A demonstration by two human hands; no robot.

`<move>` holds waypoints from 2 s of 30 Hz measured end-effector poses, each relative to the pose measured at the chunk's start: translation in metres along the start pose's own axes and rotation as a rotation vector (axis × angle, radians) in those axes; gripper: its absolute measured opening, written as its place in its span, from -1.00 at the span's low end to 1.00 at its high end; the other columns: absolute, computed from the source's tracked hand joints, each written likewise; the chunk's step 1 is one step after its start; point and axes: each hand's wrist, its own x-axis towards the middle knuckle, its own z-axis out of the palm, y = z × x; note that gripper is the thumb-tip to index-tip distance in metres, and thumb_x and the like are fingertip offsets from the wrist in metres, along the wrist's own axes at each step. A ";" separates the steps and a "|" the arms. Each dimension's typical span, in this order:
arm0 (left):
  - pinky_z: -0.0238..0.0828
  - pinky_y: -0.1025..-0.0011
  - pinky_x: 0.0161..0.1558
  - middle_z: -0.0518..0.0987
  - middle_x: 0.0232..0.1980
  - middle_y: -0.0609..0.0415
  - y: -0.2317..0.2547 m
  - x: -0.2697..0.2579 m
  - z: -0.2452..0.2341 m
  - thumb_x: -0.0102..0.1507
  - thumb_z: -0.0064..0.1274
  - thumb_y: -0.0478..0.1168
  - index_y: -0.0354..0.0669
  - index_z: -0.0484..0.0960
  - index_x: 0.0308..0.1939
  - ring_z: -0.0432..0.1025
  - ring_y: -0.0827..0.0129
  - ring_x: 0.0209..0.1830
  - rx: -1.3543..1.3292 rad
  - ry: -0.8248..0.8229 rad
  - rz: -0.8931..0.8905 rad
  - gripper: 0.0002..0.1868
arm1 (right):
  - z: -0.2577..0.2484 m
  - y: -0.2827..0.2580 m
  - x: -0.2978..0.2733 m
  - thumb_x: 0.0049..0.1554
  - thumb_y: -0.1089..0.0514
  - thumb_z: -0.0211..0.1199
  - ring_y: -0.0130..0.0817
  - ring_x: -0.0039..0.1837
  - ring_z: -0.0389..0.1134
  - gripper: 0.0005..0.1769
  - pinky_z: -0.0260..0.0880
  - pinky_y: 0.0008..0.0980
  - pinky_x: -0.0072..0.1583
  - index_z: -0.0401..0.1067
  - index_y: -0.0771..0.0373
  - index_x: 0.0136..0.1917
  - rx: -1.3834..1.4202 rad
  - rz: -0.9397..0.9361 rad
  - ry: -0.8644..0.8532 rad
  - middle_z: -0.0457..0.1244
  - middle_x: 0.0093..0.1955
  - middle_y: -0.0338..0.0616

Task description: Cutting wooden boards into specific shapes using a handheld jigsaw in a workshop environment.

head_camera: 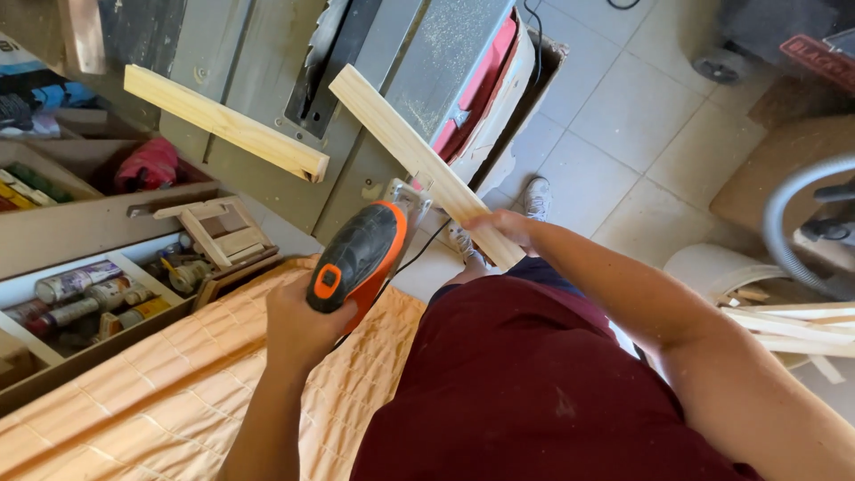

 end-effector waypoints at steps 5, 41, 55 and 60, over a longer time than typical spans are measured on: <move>0.19 0.37 -0.46 0.34 -0.69 0.02 -0.005 -0.025 -0.028 -0.12 0.28 -0.17 -0.20 0.47 -0.61 0.23 0.33 -0.64 0.041 -0.015 -0.176 -0.72 | -0.025 0.008 0.000 0.00 -0.14 0.41 -0.03 -0.26 0.43 -0.40 0.56 -0.07 -0.15 0.35 0.25 0.14 0.047 0.001 -0.103 0.32 -0.23 0.10; 0.26 0.24 -0.30 0.26 -0.57 -0.04 -0.087 -0.161 -0.003 -0.05 0.22 0.00 -0.22 0.48 -0.55 0.18 0.20 -0.46 -0.097 0.214 -0.852 -0.63 | -0.102 -0.259 0.046 0.03 -0.66 0.31 0.06 0.13 0.40 0.08 0.44 0.08 0.12 0.23 0.31 0.32 -0.512 -0.330 0.916 0.35 0.14 0.07; 0.31 0.22 -0.32 0.43 -0.54 -0.04 -0.137 -0.188 -0.034 -0.03 0.17 -0.04 -0.15 0.55 -0.53 0.29 0.17 -0.45 -0.298 0.131 -1.014 -0.74 | 0.230 -0.168 0.132 0.11 -0.57 0.25 0.01 0.51 0.11 0.07 0.23 0.04 0.39 0.24 0.35 0.48 -1.588 -0.697 0.530 0.13 0.49 0.10; 0.38 0.16 -0.20 0.61 -0.40 -0.11 -0.174 -0.197 -0.043 -0.06 0.21 -0.04 -0.16 0.70 -0.37 0.48 0.07 -0.29 -0.324 0.123 -1.029 -0.69 | 0.288 -0.177 0.187 0.07 -0.65 0.31 -0.04 0.51 0.07 0.23 0.28 0.00 0.40 0.07 0.25 0.60 -1.713 -0.457 0.791 0.06 0.50 0.01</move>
